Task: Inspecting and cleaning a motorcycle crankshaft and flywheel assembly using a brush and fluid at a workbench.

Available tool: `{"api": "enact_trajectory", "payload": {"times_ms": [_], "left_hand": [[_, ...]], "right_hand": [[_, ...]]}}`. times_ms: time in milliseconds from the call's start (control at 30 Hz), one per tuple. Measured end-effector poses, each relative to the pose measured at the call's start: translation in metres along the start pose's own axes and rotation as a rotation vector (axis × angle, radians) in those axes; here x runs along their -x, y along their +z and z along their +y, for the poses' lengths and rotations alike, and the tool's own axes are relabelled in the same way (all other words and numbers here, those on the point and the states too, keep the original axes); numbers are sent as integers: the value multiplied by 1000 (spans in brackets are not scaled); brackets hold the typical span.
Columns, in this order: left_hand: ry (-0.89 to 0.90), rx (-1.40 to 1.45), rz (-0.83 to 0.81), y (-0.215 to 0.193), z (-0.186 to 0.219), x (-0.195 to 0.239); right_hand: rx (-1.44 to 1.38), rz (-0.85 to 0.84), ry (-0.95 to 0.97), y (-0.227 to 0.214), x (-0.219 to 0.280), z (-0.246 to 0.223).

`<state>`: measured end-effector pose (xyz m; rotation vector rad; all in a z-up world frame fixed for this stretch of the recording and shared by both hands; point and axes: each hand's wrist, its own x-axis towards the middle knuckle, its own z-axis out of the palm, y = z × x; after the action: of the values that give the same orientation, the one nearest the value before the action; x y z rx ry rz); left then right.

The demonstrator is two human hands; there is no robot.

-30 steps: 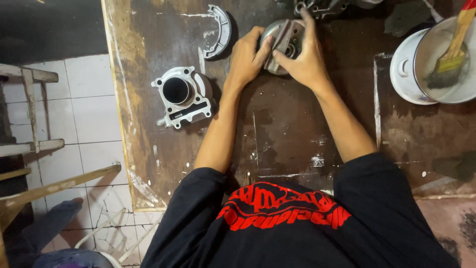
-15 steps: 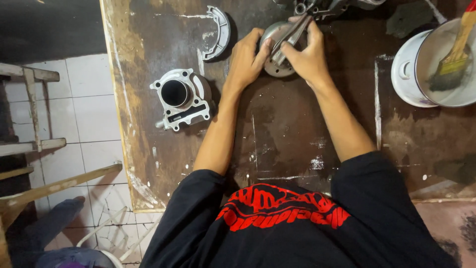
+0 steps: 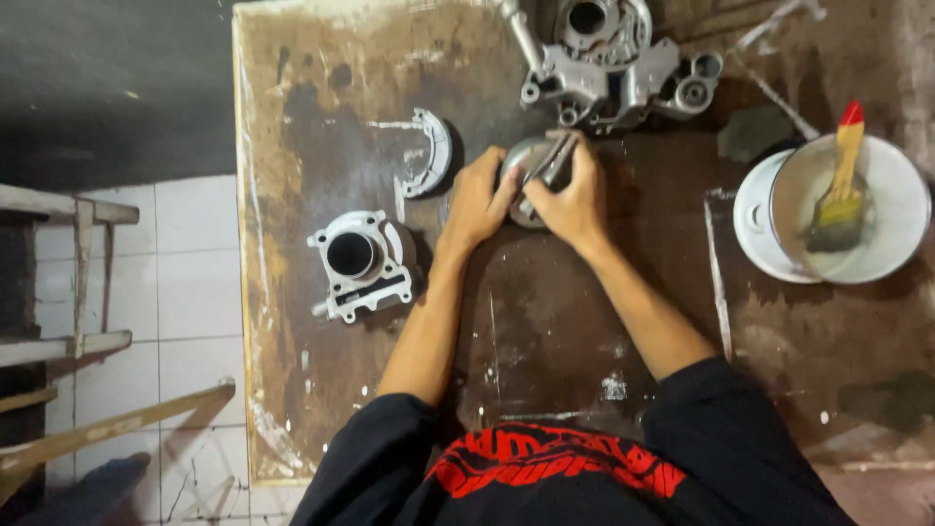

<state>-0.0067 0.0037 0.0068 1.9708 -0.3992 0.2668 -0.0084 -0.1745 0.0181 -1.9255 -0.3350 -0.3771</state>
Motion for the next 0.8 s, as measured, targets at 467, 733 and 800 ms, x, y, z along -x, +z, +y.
{"api": "enact_trajectory", "payload": {"times_ms": [467,733,800], "left_hand": [[-8,-21,1,2,2,3],[5,-2,22,2,0,3],[26,-15,13,3,-4,3]], "right_hand": [[51,85,48,9,8,6],[149,-9,22,3,0,-14],[148,84,40,10,7,-3]]}}
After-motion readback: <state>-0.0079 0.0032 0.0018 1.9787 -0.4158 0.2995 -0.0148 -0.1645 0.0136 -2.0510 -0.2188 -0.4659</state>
